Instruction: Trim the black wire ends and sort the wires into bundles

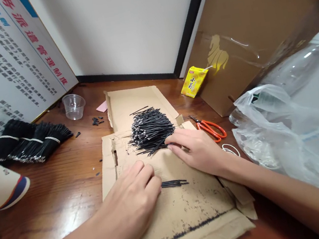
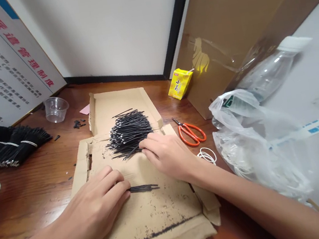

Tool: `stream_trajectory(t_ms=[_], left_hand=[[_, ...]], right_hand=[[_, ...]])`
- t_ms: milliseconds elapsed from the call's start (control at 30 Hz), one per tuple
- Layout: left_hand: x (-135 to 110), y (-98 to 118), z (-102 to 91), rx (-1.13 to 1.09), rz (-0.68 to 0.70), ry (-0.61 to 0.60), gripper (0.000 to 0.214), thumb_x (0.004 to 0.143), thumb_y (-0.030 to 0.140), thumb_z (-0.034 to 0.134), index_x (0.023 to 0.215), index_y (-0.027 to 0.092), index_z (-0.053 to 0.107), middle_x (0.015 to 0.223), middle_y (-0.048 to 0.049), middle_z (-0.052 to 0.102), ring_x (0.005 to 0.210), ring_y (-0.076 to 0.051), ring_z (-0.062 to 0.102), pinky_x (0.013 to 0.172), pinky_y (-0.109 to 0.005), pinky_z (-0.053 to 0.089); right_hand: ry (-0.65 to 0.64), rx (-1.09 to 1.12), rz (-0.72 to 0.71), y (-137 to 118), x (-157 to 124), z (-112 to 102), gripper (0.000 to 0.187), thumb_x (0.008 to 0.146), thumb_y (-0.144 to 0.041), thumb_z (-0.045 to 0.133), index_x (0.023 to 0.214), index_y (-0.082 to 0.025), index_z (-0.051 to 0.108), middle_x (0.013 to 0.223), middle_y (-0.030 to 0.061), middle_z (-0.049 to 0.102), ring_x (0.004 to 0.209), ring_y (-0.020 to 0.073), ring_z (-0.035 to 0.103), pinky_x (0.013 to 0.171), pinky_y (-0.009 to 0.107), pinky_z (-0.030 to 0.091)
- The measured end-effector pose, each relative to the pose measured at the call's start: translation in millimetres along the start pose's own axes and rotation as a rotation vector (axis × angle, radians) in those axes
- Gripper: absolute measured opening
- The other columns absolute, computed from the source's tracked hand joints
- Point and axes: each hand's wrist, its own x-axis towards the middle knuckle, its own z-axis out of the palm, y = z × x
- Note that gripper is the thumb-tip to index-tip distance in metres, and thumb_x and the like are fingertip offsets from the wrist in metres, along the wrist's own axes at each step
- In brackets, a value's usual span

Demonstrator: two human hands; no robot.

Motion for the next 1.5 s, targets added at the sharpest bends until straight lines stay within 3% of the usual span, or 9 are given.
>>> stream_trajectory(t_ms=[133,267,400,633,767,933,1133,1267,1500], left_hand=[[1.5,0.7,0.1,0.008,0.003,0.003,0.016,0.089,0.0,0.047,0.081,0.012,0.055,0.085,-0.007,0.05,0.076,-0.02,0.039,0.063,-0.034,0.031],[0.7,0.7,1.0,0.011,0.009,0.007,0.017,0.089,0.0,0.047,0.08,0.012,0.055,0.084,-0.0069,0.05,0.075,-0.02,0.039,0.063,-0.034,0.031],[-0.4,1.2,-0.7,0.015,-0.014,0.03,0.018,0.094,0.006,0.045,0.082,0.012,0.056,0.084,-0.0071,0.05,0.077,-0.022,0.04,0.064,-0.035,0.035],[1.6,3.5,-4.3,0.029,-0.079,0.06,0.014,0.095,0.011,0.048,0.104,0.009,0.057,0.105,-0.0124,0.053,0.094,-0.027,0.044,0.076,-0.043,0.043],[-0.6,1.4,0.2,0.044,-0.036,0.037,0.016,0.097,0.01,0.043,0.092,0.012,0.059,0.089,-0.0083,0.053,0.081,-0.024,0.042,0.067,-0.038,0.039],[0.6,-0.1,1.4,0.038,-0.026,0.025,0.017,0.096,0.008,0.043,0.087,0.013,0.057,0.088,-0.0073,0.052,0.08,-0.023,0.042,0.067,-0.037,0.037],[3.2,3.8,-3.1,0.048,-0.096,0.052,0.012,0.094,0.01,0.048,0.102,0.011,0.056,0.101,-0.0107,0.054,0.09,-0.026,0.044,0.074,-0.041,0.042],[0.9,2.7,-1.0,0.068,-0.043,0.051,0.014,0.096,0.009,0.044,0.093,0.012,0.057,0.091,-0.0083,0.053,0.082,-0.024,0.043,0.068,-0.037,0.038],[-0.8,-0.2,0.7,0.07,-0.014,0.029,0.02,0.093,0.003,0.043,0.081,0.014,0.054,0.086,-0.0067,0.049,0.076,-0.021,0.039,0.063,-0.034,0.029]], right_hand=[[-0.069,-0.31,-0.064,-0.2,6.0,5.3,0.023,0.093,-0.01,0.045,0.083,-0.016,0.066,0.077,0.0041,0.059,0.064,0.0144,0.045,0.056,0.029,0.025],[-0.074,-0.384,-0.101,-5.0,5.0,4.8,0.024,0.09,-0.007,0.044,0.075,-0.015,0.062,0.074,0.004,0.057,0.063,0.0142,0.042,0.055,0.031,0.019],[-0.11,-0.27,-0.134,-11.7,3.3,0.0,0.021,0.088,-0.011,0.046,0.075,-0.014,0.062,0.073,0.0042,0.057,0.064,0.0143,0.044,0.055,0.031,0.02],[-0.291,0.127,-0.155,-18.4,3.9,-10.8,0.017,0.085,-0.013,0.049,0.077,-0.015,0.064,0.073,0.0011,0.06,0.064,0.011,0.049,0.059,0.026,0.03],[-0.189,-0.03,-0.093,-9.7,5.8,-5.6,0.022,0.092,-0.015,0.045,0.089,-0.014,0.067,0.08,0.0044,0.062,0.07,0.0135,0.051,0.059,0.027,0.028],[-0.278,-0.287,-0.073,-8.4,6.1,-3.0,0.023,0.091,-0.011,0.044,0.083,-0.015,0.065,0.08,0.0055,0.06,0.067,0.0142,0.044,0.056,0.03,0.018],[-0.277,0.028,0.038,-40.0,3.4,-6.4,0.016,0.087,-0.014,0.053,0.072,-0.016,0.06,0.071,0.0008,0.057,0.062,0.0116,0.041,0.058,0.028,0.023],[-0.286,0.25,0.11,-43.7,5.3,-10.5,0.013,0.082,-0.013,0.06,0.07,-0.017,0.06,0.065,-0.0031,0.053,0.062,0.01,0.043,0.06,0.025,0.029],[-0.352,0.088,0.15,-31.6,8.9,-19.7,0.008,0.078,-0.017,0.065,0.074,-0.018,0.059,0.069,-0.0022,0.057,0.065,0.0123,0.046,0.06,0.026,0.027]])
